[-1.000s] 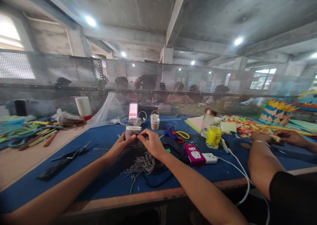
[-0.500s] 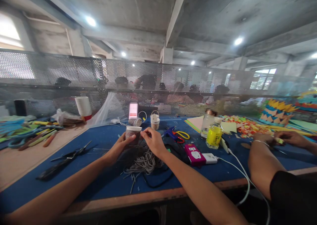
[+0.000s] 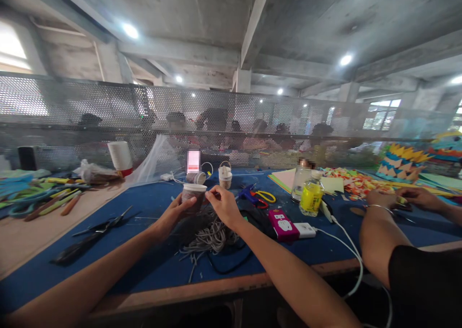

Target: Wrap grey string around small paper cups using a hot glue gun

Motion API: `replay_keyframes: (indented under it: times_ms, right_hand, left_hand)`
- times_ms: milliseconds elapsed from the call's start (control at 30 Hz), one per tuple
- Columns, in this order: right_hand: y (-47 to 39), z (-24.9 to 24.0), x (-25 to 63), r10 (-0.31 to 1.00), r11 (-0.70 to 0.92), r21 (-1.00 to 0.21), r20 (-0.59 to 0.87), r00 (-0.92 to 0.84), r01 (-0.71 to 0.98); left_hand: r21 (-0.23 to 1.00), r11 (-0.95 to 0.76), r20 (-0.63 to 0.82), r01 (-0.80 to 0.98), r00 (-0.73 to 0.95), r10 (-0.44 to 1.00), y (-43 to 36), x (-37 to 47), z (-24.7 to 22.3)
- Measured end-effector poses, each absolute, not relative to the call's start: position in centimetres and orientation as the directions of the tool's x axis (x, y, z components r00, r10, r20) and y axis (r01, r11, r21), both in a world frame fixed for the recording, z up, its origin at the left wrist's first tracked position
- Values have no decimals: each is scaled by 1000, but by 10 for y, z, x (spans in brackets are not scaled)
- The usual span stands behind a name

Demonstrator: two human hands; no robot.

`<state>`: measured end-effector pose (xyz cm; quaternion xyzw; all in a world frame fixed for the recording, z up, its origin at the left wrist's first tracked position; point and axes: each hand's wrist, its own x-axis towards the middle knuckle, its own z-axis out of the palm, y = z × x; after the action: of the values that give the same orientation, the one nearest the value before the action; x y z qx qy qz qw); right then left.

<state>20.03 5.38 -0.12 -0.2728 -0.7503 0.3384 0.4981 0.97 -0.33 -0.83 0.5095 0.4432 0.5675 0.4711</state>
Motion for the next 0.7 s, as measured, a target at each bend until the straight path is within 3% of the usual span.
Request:
replay_keyframes:
  times_ms: [700]
  right_hand:
    - [56,1,201,749,614,-786,551,-368,75]
  left_hand:
    - [976,-173,178,-129,27,984,-4,9,-9]
